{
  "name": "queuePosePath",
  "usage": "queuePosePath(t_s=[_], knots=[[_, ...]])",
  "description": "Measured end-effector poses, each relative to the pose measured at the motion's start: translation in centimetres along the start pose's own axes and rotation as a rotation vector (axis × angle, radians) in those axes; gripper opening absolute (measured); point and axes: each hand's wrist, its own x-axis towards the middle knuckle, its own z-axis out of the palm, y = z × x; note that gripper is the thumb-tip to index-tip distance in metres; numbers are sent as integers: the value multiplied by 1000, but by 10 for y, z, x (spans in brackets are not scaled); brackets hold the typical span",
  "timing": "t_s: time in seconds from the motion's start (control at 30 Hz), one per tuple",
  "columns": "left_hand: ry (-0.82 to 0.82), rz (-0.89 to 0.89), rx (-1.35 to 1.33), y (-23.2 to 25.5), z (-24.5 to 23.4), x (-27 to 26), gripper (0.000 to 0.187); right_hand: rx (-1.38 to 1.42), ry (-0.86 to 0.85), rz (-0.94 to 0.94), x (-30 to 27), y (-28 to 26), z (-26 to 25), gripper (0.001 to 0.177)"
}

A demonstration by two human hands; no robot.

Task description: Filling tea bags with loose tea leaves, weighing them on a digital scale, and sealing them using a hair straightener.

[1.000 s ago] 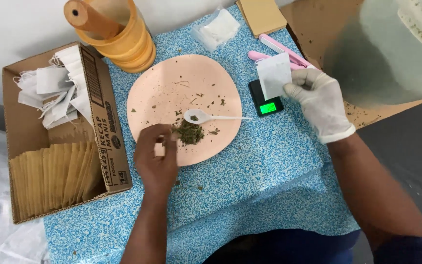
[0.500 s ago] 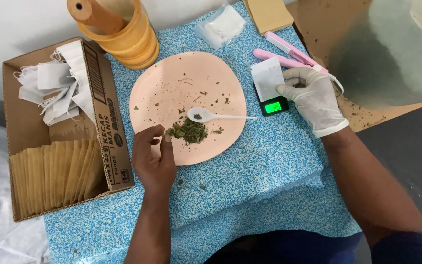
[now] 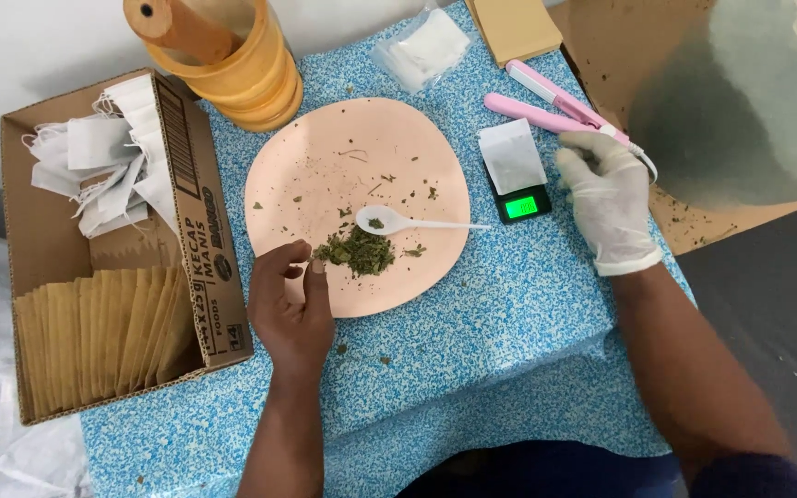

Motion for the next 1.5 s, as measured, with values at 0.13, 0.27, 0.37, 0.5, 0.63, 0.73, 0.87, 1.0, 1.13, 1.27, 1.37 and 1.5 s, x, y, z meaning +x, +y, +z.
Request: queuePosePath(t_s=[0.13, 0.27, 0.37, 0.5, 0.63, 0.73, 0.87, 1.0, 1.13, 1.27, 1.37, 1.5], knots=[[-4, -11, 20, 0, 1, -2, 20, 53, 46, -27, -11, -16, 0, 23], [17, 17, 48, -3, 4, -1, 21, 91, 53, -64, -9, -12, 1, 21], [16, 6, 59, -4, 3, -3, 20, 91, 40, -66, -10, -14, 2, 19], [6, -9, 48, -5, 4, -4, 20, 91, 33, -70, -10, -13, 2, 18], [4, 15, 39, -4, 5, -3, 20, 81, 33, -80, -11, -13, 1, 17], [9, 6, 37, -2, 4, -3, 19, 75, 32, -71, -10, -11, 1, 18], [7, 3, 42, -1, 4, -2, 17, 62, 35, -79, -8, -8, 1, 17], [5, -1, 42, 1, 4, -1, 18, 54, 36, -53, -12, -18, 2, 17], [11, -10, 44, 0, 4, -2, 19, 52, 31, -59, -9, -11, 2, 17], [8, -2, 39, -1, 4, -2, 18, 52, 36, -61, -10, -13, 2, 16], [10, 1, 40, -2, 4, -1, 18, 52, 35, -58, -11, -16, 2, 16], [11, -1, 34, -1, 4, -2, 18, 55, 37, -57, -12, -16, 3, 16]])
